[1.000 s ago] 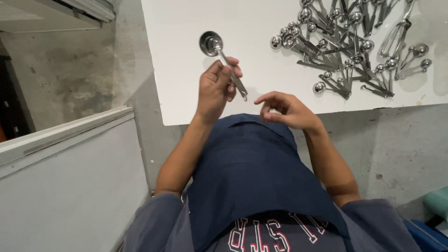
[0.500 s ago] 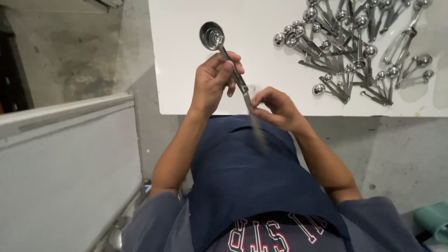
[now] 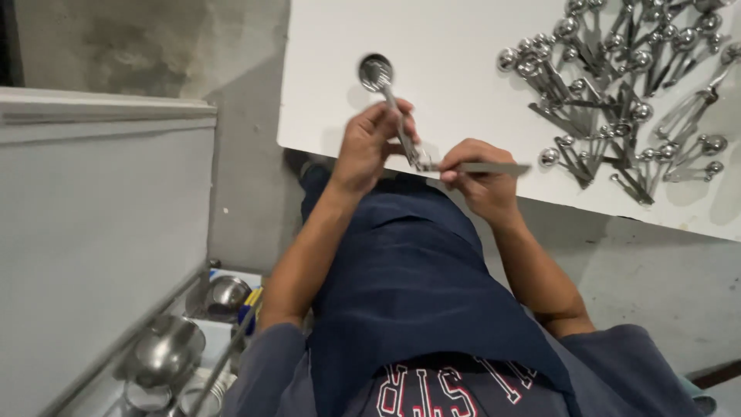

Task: The person is sorting and placing multiple measuring spoons into a blue plastic basket on a kitchen counter.

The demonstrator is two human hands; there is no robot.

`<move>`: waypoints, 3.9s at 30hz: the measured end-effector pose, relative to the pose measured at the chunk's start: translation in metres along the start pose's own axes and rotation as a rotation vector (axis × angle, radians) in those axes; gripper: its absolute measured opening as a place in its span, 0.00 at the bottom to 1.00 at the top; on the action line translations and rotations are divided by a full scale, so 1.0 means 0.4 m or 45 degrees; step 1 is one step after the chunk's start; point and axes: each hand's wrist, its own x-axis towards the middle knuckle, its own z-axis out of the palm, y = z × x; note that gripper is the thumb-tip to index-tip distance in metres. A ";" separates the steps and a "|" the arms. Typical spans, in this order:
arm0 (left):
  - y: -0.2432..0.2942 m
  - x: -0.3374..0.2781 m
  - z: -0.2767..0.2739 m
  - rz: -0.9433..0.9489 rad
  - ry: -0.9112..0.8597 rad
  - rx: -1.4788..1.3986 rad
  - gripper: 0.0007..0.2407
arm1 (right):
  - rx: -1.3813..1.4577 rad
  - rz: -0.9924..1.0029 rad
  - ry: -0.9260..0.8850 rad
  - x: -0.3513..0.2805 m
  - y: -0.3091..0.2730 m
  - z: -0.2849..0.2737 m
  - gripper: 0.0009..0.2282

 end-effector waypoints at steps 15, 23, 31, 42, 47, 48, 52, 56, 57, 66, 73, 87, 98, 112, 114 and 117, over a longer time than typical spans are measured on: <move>0.367 -0.179 -0.407 -0.234 0.024 -0.425 0.16 | -0.047 -0.220 -0.171 0.195 -0.144 0.536 0.04; 0.428 -0.148 -0.503 -0.242 -0.162 -0.015 0.13 | -0.526 0.038 0.021 0.403 -0.108 0.748 0.13; 0.403 0.027 -0.613 -0.129 -0.008 0.248 0.12 | -0.058 0.435 0.311 0.463 0.111 0.784 0.12; 0.522 0.366 -0.657 -0.302 -0.101 0.425 0.11 | -0.609 0.205 0.440 0.688 0.100 0.744 0.17; 0.620 0.562 -0.694 -0.618 -0.357 0.646 0.13 | -0.579 0.158 0.603 0.798 0.204 0.735 0.09; 0.650 0.607 -0.708 -0.761 -0.420 0.752 0.13 | -0.517 0.241 0.672 0.819 0.241 0.748 0.08; 0.739 0.792 -0.772 -0.782 -0.800 0.980 0.14 | -0.012 0.475 1.053 0.975 0.301 0.772 0.12; 0.797 0.943 -0.767 -0.798 -1.352 0.903 0.11 | 0.744 0.380 1.284 1.133 0.316 0.784 0.18; 0.801 0.967 -0.763 -0.824 -1.532 0.868 0.11 | 0.886 0.332 1.353 1.165 0.309 0.792 0.18; 0.814 1.262 -0.513 -0.233 -1.405 1.556 0.09 | 0.492 0.317 1.928 1.369 0.349 0.527 0.10; 0.595 1.482 -0.324 0.463 -1.640 1.747 0.14 | 0.311 0.415 1.982 1.460 0.268 0.126 0.08; 0.361 1.646 -0.148 1.050 -1.635 2.091 0.14 | -0.784 0.882 2.041 1.472 0.486 0.007 0.13; 0.317 1.799 -0.108 0.597 -2.224 1.786 0.16 | -0.789 1.090 2.109 1.646 0.383 0.088 0.25; 0.275 1.756 -0.067 0.715 -2.123 1.938 0.19 | -0.571 0.911 2.290 1.606 0.330 0.242 0.21; 0.259 1.732 -0.069 0.743 -1.968 2.119 0.16 | -0.417 0.848 2.323 1.599 0.331 0.300 0.17; 0.244 1.726 -0.036 0.617 -1.849 2.216 0.16 | -0.323 0.825 2.351 1.536 0.374 0.399 0.16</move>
